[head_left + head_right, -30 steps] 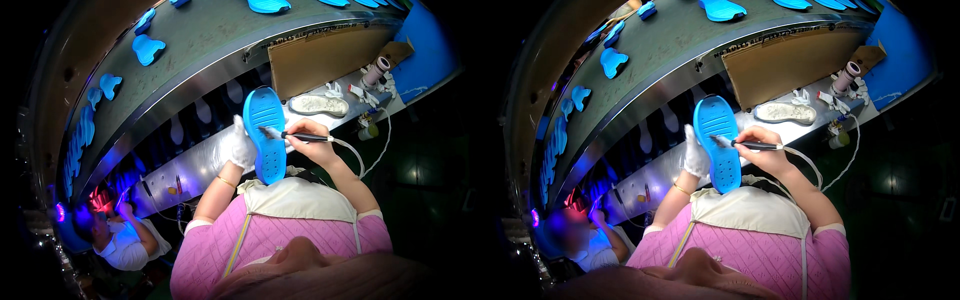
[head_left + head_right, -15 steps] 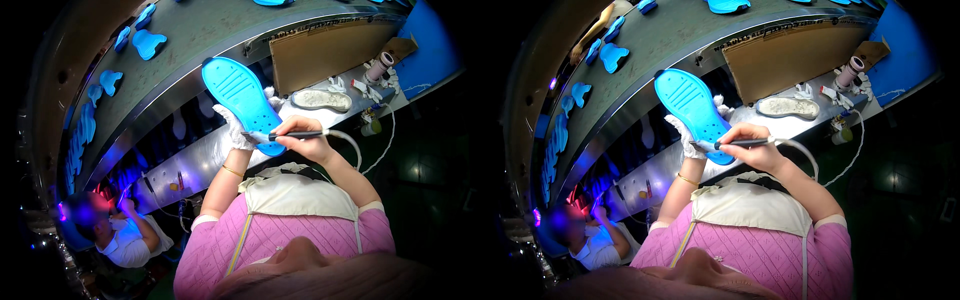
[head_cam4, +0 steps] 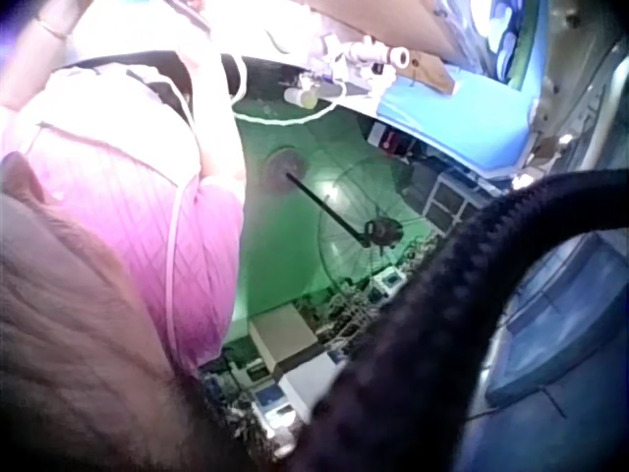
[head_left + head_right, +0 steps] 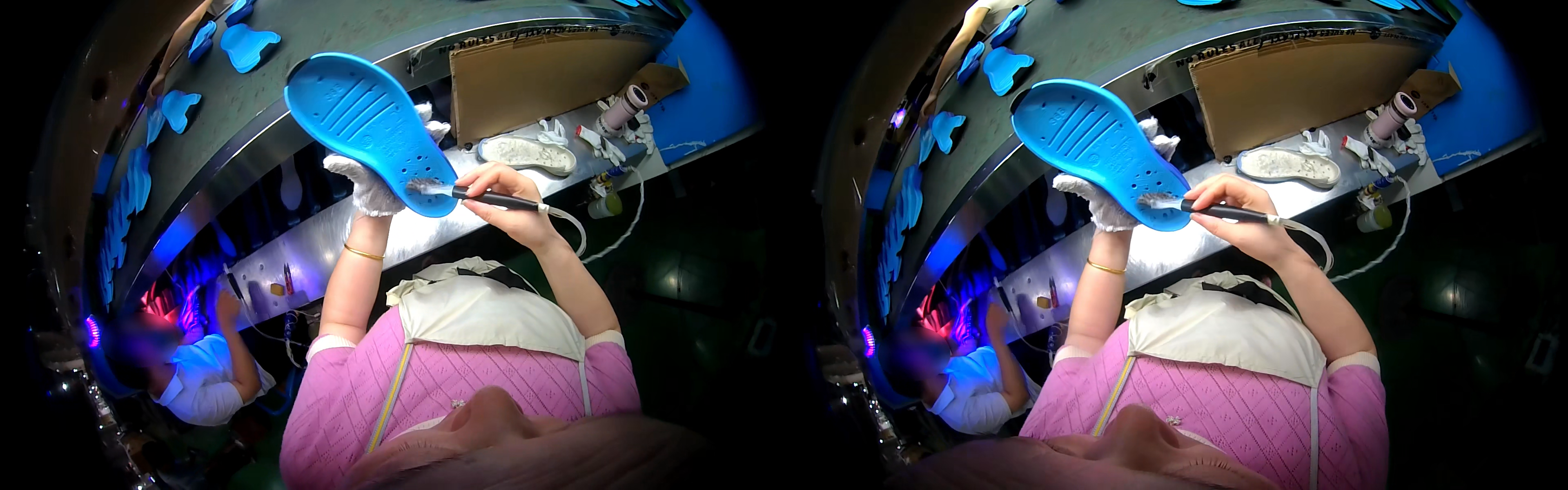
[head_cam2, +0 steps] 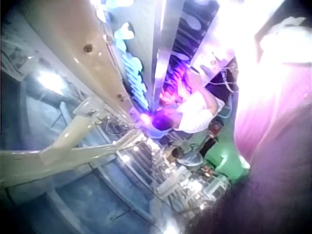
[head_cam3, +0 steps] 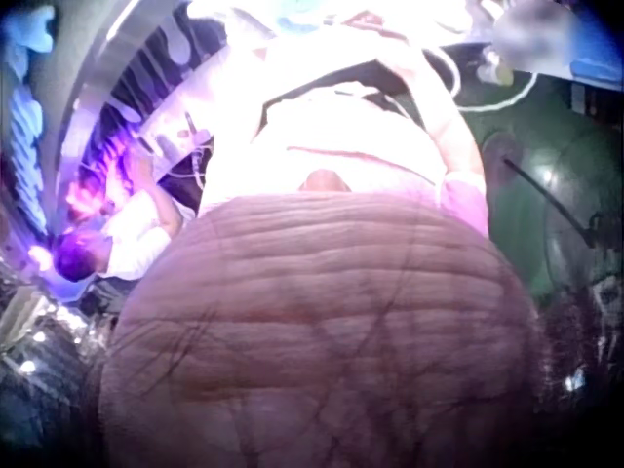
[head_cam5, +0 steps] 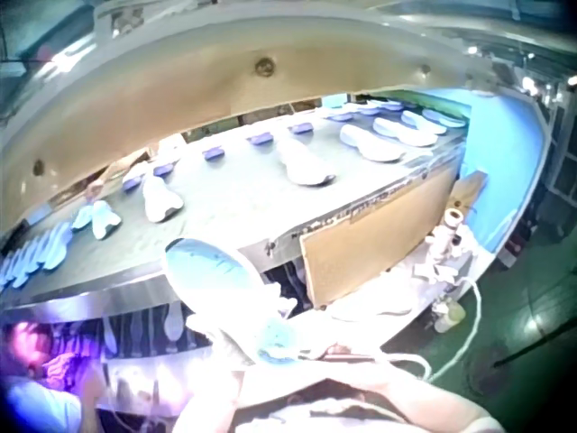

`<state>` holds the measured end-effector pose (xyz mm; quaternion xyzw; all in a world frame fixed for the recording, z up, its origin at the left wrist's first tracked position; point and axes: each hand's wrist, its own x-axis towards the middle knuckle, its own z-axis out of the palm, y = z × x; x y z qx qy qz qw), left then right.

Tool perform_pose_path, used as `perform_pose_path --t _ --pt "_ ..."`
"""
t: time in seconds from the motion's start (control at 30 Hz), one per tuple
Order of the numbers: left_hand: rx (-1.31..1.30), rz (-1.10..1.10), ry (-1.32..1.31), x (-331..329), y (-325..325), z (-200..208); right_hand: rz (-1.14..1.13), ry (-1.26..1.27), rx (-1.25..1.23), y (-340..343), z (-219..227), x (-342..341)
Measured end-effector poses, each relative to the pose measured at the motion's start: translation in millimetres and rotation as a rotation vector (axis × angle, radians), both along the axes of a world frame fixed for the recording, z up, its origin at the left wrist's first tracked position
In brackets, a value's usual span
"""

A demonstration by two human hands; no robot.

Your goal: The person repeatedly picks up shoe soles from a conveyor belt, applies liquid coating to them using a brush tool, and places the soles back onto the conveyor belt.

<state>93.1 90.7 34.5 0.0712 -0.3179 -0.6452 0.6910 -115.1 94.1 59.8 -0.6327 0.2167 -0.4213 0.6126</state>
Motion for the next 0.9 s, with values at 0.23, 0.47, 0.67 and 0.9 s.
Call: perform_pose_path --t 0.23,0.47,0.67,0.9 --pt "-0.016 -0.065 -0.382 7 -4 16 0.289 0.307 0.247 -22 10 -4" --pt "0.146 -0.157 -0.527 9 -20 15 0.169 0.352 -0.069 -15 22 1" --pt "0.437 -0.19 -0.665 5 -34 7 0.312 0.464 -0.158 -17 14 1" --pt "0.518 -0.183 -0.8 5 -40 8 0.249 0.46 -0.177 -28 11 -4"
